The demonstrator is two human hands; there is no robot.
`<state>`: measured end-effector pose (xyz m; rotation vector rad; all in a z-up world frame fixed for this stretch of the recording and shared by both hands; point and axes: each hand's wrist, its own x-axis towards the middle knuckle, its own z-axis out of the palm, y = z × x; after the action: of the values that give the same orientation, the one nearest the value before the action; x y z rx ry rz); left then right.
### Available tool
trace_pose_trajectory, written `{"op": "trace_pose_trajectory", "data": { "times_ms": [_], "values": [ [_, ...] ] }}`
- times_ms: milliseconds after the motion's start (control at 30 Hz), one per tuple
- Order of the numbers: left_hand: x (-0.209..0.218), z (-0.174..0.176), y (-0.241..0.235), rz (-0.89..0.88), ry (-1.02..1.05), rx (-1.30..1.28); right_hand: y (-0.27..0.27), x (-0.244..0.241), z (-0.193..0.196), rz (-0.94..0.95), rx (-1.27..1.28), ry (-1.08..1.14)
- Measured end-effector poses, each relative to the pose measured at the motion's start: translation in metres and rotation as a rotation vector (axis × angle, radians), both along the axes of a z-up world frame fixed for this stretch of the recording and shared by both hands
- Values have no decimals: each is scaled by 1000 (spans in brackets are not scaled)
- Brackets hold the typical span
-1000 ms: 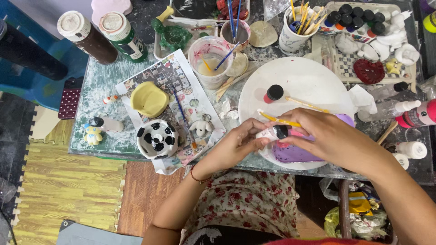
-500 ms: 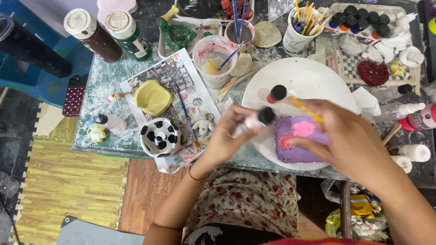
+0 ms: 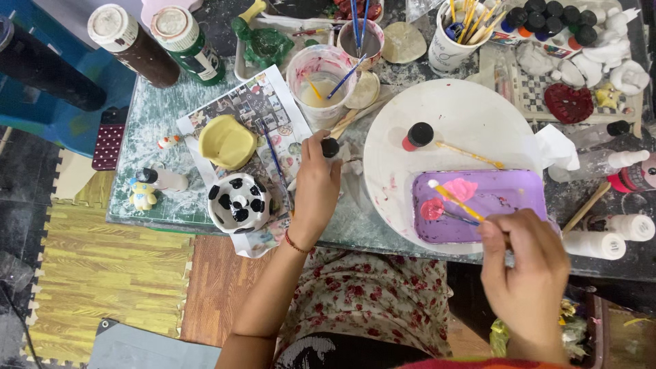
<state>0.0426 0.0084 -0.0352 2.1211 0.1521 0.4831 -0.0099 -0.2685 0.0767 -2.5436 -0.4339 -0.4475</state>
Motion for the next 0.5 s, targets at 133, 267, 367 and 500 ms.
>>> {"op": "trace_pose_trajectory", "data": {
  "times_ms": [133, 267, 367, 500],
  "values": [
    [-2, 0, -4, -5, 6, 21, 10, -10, -14, 1, 157, -67],
    [-8, 19, -8, -23, -88, 60, 8, -27, -31, -42, 223, -57],
    [-31, 40, -22, 33, -260, 149, 3, -40, -54, -89, 317, -72],
    [-74, 65, -58, -357, -279, -267, 19, -62, -102, -143, 609, -40]
  ]
}}
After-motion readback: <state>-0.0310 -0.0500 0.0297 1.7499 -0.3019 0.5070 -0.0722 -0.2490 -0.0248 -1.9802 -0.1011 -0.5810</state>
